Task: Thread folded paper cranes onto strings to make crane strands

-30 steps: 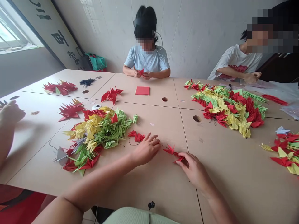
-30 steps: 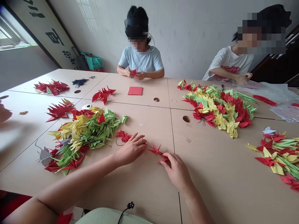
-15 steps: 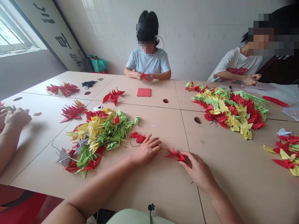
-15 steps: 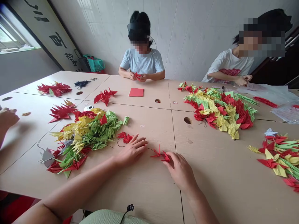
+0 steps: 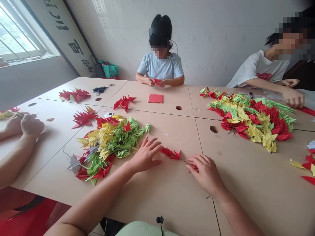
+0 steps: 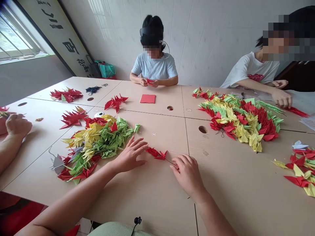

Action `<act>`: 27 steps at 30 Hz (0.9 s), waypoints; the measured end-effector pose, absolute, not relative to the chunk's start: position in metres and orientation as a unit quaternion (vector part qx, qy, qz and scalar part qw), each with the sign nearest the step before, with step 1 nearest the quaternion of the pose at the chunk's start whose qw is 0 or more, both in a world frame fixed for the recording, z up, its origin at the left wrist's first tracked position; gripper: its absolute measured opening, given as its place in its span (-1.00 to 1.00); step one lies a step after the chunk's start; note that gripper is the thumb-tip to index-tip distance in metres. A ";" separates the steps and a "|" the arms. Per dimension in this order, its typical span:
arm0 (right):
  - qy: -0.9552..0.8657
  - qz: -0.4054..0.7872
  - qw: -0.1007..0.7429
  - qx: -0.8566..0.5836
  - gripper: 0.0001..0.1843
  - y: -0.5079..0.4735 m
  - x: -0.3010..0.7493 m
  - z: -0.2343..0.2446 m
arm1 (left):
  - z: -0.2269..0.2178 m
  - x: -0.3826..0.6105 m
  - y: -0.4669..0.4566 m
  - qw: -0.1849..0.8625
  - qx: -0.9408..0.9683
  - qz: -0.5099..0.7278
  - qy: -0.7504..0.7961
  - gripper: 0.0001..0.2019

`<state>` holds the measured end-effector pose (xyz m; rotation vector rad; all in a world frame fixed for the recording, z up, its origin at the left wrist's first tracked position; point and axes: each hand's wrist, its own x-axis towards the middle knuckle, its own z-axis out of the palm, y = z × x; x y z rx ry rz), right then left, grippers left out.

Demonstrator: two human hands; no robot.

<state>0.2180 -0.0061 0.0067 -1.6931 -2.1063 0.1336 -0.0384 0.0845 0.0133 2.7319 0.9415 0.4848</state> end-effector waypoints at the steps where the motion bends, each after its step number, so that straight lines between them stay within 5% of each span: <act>1: -0.766 0.037 0.222 -0.603 -0.87 -0.003 0.214 0.009 | 0.014 -0.040 0.086 0.103 0.928 0.163 0.320 -0.49; 5: -0.792 0.031 0.212 -0.571 -0.71 0.016 0.187 0.017 | 0.012 -0.040 0.090 0.100 0.924 0.167 0.328 -0.55; 16: -0.785 0.060 0.164 -0.594 -0.82 0.022 0.190 0.011 | -0.004 -0.045 0.092 0.078 0.912 0.184 0.357 -0.73; 20: -0.815 0.059 0.177 -0.548 -0.64 0.030 0.169 0.015 | -0.004 -0.039 0.090 0.068 0.912 0.186 0.360 -0.76; 27: -0.821 0.098 0.137 -0.545 -0.89 0.030 0.180 0.012 | 0.019 -0.062 0.087 0.091 0.897 0.200 0.385 -0.51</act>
